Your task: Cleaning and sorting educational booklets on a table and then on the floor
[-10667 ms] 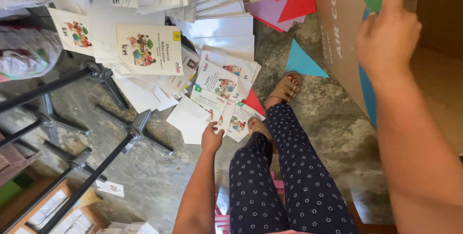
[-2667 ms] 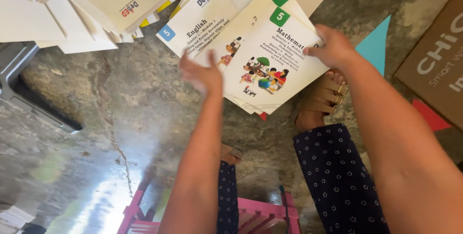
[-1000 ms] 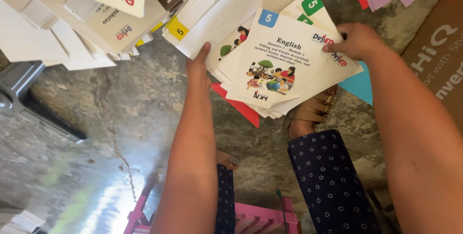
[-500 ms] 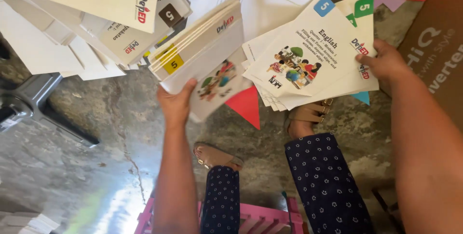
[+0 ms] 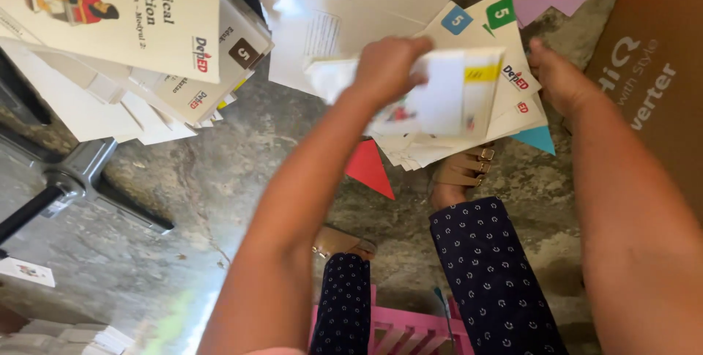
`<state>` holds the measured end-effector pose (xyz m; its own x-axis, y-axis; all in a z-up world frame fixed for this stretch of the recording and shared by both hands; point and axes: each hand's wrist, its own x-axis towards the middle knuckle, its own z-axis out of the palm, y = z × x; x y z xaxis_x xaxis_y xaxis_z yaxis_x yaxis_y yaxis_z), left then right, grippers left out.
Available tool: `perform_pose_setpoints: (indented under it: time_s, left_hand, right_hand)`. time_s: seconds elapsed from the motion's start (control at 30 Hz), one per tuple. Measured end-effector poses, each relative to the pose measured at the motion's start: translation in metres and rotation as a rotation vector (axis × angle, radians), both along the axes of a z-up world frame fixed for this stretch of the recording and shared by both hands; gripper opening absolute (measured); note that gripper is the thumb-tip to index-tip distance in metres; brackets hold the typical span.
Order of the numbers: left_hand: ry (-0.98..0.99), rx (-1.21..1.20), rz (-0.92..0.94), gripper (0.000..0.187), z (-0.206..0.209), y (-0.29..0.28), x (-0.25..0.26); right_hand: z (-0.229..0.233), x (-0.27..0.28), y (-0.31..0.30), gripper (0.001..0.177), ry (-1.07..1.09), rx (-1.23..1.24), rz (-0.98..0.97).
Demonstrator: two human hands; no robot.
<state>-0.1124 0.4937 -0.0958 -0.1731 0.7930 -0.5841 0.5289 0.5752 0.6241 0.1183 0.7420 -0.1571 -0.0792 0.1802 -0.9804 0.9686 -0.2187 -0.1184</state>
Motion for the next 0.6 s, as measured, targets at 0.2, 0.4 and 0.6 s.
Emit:
perform_pose_setpoints:
  time_s: [0.2,0.4,0.6]
  left_hand:
    - [0.308,-0.234,0.189,0.077,-0.070,0.044,0.079]
    - [0.256,-0.443,0.145,0.111,-0.047,0.041,0.064]
    - [0.347,-0.198,0.131,0.085,-0.065,0.033,0.062]
  right_hand:
    - [0.060,-0.033,-0.031,0.070,0.093,0.095,0.297]
    - [0.100,-0.072,-0.047,0.098,0.000,0.195,0.551]
    - [0.024,-0.022,-0.053,0.096,-0.013,0.282,0.465]
